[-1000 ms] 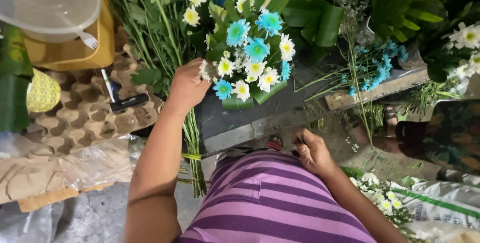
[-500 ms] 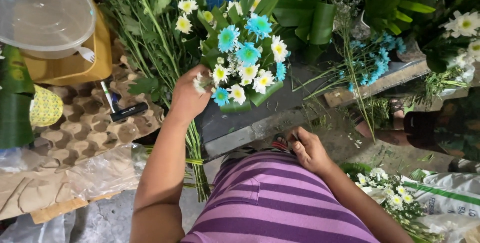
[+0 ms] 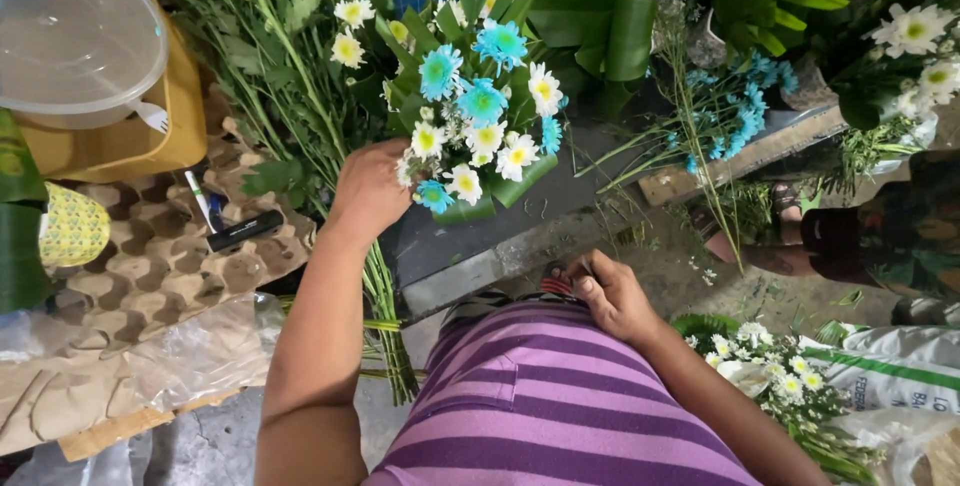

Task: The person assembles a floral arrangement by adding stems of white, blue, and green plants to a central cluster, using shears to trim stems to the appropriate length.

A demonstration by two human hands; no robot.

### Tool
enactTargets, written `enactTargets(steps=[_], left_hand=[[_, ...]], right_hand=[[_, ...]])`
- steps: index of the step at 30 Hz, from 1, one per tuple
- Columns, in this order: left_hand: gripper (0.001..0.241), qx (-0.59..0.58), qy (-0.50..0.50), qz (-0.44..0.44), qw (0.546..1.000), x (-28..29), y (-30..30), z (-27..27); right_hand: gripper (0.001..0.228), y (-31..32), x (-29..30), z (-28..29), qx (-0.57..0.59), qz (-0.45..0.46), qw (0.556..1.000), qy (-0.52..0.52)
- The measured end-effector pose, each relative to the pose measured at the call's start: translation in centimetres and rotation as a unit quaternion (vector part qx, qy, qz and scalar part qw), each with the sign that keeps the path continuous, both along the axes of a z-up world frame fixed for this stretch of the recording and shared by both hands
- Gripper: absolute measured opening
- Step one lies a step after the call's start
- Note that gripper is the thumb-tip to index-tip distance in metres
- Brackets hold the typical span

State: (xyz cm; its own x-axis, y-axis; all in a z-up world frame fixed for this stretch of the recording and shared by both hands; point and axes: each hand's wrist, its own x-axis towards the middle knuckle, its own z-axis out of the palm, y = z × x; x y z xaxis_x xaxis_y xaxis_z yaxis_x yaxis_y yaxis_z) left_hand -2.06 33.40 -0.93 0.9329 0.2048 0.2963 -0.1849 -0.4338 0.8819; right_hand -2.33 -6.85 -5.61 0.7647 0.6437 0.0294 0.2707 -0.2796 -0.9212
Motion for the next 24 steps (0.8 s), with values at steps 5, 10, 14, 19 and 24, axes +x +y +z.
enactTargets(steps=[5,10,14,19,24], left_hand=[[0.037,0.087,-0.016,-0.075,0.993,1.0,5.2,-11.6],[0.027,0.254,-0.011,-0.067,0.965,2.9,8.2,-21.3],[0.018,0.269,0.023,-0.070,0.960,1.2,5.3,-7.8],[0.030,0.094,0.125,0.008,0.988,-2.2,3.8,-1.2],[0.030,0.102,-0.027,0.140,0.985,-7.0,0.2,2.1]], right_hand=[[0.043,0.5,-0.2,0.4,0.007,-0.004,1.000,-0.009],[0.044,0.4,-0.3,0.0,0.018,-0.021,1.000,-0.013],[0.034,-1.0,0.5,-2.6,-0.077,-0.100,0.991,-0.046],[0.042,1.0,5.2,2.3,-0.322,-0.211,0.891,-0.241],[0.025,-1.3,9.4,-4.1,-0.495,-0.172,0.817,-0.241]])
